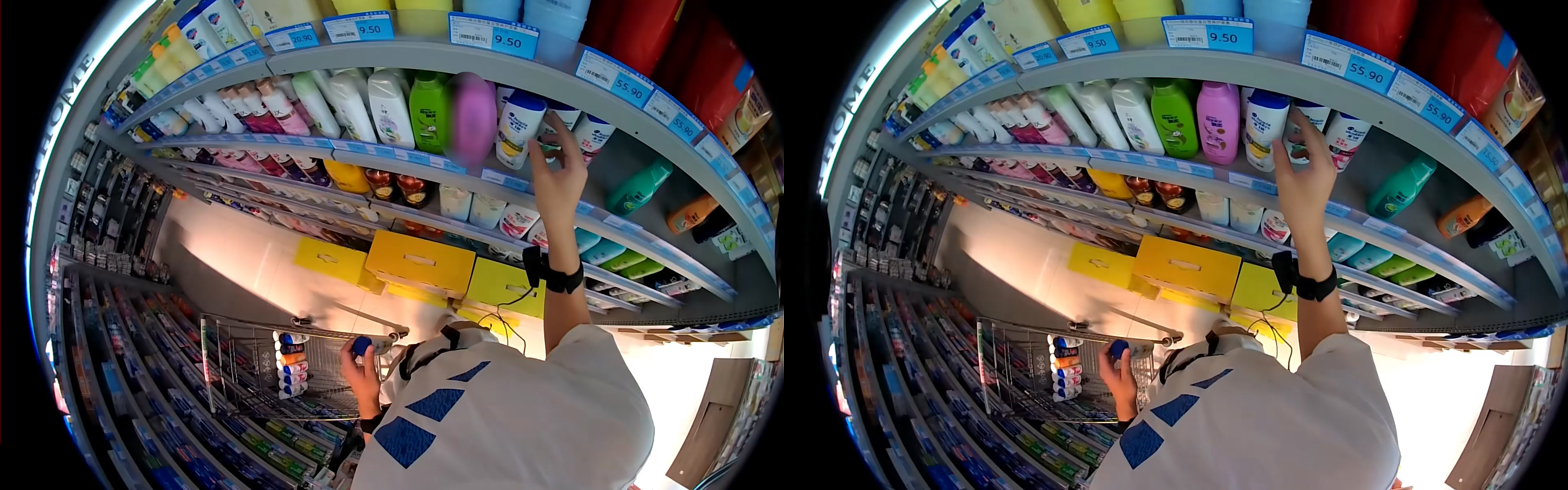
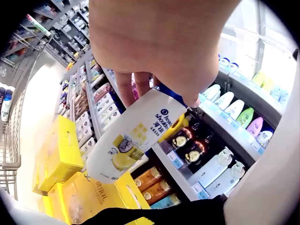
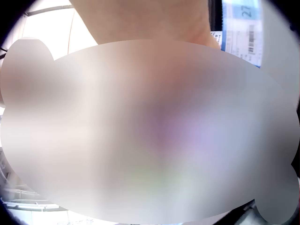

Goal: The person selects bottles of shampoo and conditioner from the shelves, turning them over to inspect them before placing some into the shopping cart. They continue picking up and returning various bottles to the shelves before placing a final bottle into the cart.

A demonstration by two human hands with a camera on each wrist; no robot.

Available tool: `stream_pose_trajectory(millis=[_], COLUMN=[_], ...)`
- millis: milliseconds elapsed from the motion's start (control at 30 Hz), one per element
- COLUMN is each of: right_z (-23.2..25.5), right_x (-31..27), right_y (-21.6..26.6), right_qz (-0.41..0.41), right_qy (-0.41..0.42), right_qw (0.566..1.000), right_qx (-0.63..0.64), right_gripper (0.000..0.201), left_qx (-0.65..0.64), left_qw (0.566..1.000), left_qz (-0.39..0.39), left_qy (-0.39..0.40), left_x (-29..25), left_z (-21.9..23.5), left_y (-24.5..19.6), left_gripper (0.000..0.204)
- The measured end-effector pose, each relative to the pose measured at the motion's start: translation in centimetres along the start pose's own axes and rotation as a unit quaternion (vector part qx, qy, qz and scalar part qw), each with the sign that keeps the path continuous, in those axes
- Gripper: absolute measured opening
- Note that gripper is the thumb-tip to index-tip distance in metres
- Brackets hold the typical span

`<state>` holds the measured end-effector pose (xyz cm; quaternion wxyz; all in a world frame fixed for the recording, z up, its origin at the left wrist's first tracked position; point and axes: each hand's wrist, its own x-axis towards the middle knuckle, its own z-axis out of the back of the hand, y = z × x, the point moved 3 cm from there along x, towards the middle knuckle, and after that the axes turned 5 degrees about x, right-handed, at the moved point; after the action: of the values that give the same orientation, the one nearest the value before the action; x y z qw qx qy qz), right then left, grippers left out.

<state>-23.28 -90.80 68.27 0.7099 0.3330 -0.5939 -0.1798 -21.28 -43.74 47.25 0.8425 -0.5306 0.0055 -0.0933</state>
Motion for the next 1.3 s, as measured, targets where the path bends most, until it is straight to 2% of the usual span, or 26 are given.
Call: stream_pose_trajectory(millis=[33,100,133,167,200,233,300,367,400,467,500,567,600,667,700,767,833,867,900,967,1167,1200,1300], right_z=[0.1,0.7,0.6,0.6,-0.2,-1.2,-3.1,-4.4,-4.5,-4.8,-4.8,-4.4,-4.3,-3.6,-3.5,-2.5,-1.4,-0.7,-0.2,0.1,0.5,0.3,-0.1], right_x=[-0.6,-2.3,-3.8,-5.5,-7.2,-8.9,-12.1,-15.9,-16.8,-18.6,-18.7,-18.6,-18.3,-16.4,-15.5,-12.1,-8.3,-7.0,-5.9,-3.3,-1.0,-0.9,-0.4], right_y=[0.4,1.7,2.1,2.5,3.4,4.3,5.9,5.6,5.8,6.0,6.1,6.2,6.3,6.5,6.4,5.8,5.3,4.3,3.7,4.2,0.3,0.1,0.1], right_qz=[0.001,0.054,0.063,0.071,0.057,0.041,0.007,0.067,0.067,0.005,0.005,0.07,0.069,0.163,0.162,0.147,0.199,0.197,0.194,0.065,-0.007,-0.038,-0.065], right_qy=[0.001,-0.057,-0.006,0.045,0.168,0.289,0.478,0.536,0.534,0.61,0.609,0.579,0.579,0.496,0.496,0.363,0.276,0.241,0.205,0.152,0.198,0.191,0.174], right_qw=[1.0,0.997,0.998,0.996,0.982,0.952,0.86,0.823,0.824,0.77,0.771,0.798,0.798,0.841,0.841,0.896,0.921,0.942,0.958,0.973,0.974,0.97,0.975], right_qx=[0.002,0.005,0.012,0.018,0.055,0.09,0.178,0.177,0.177,0.187,0.188,0.152,0.152,0.143,0.143,0.211,0.189,0.122,0.053,0.161,0.114,0.143,0.124], right_gripper=[0.045,0.041,0.04,0.039,0.04,0.042,0.044,0.046,0.046,0.047,0.047,0.048,0.048,0.045,0.045,0.047,0.054,0.055,0.055,0.05,0.048,0.046,0.045], left_qx=[0.0,-0.027,-0.028,-0.011,0.007,0.007,0.027,0.03,0.029,0.043,0.043,0.076,0.07,0.054,0.038,0.043,0.095,0.106,0.107,0.121,0.14,0.141,0.147], left_qw=[1.0,0.999,0.999,0.997,0.994,0.994,0.981,0.975,0.96,0.928,0.928,0.897,0.893,0.906,0.917,0.919,0.922,0.925,0.925,0.937,0.941,0.941,0.943], left_qz=[0.001,-0.028,-0.028,-0.061,-0.092,-0.091,-0.157,-0.179,-0.242,-0.334,-0.335,-0.401,-0.413,-0.397,-0.38,-0.383,-0.361,-0.352,-0.353,-0.303,-0.282,-0.283,-0.272], left_qy=[-0.002,0.012,0.011,0.035,0.06,0.061,0.108,0.13,0.139,0.158,0.159,0.17,0.165,0.14,0.113,0.084,0.099,0.098,0.096,0.124,0.122,0.121,0.122], left_x=[0.2,0.7,1.3,1.8,2.3,2.7,3.4,4.1,4.3,4.3,4.3,4.0,4.0,3.9,3.9,4.0,4.3,4.2,4.0,3.7,3.2,3.2,3.0], left_z=[-0.1,-0.6,-0.8,-1.0,-1.2,-1.4,-2.2,-2.9,-3.2,-3.7,-3.6,-3.8,-3.9,-3.8,-3.6,-3.6,-3.4,-3.3,-3.1,-2.9,-2.5,-2.5,-2.6], left_y=[-0.3,-1.2,-2.1,-3.4,-4.8,-6.1,-9.2,-11.8,-13.0,-15.1,-15.8,-17.1,-17.2,-17.8,-18.3,-18.4,-17.7,-17.6,-17.4,-16.2,-14.7,-14.7,-14.5], left_gripper=[0.042,0.038,0.038,0.039,0.041,0.041,0.04,0.043,0.044,0.049,0.049,0.052,0.054,0.053,0.052,0.05,0.042,0.033,0.033,0.028,0.022,0.022,0.022])
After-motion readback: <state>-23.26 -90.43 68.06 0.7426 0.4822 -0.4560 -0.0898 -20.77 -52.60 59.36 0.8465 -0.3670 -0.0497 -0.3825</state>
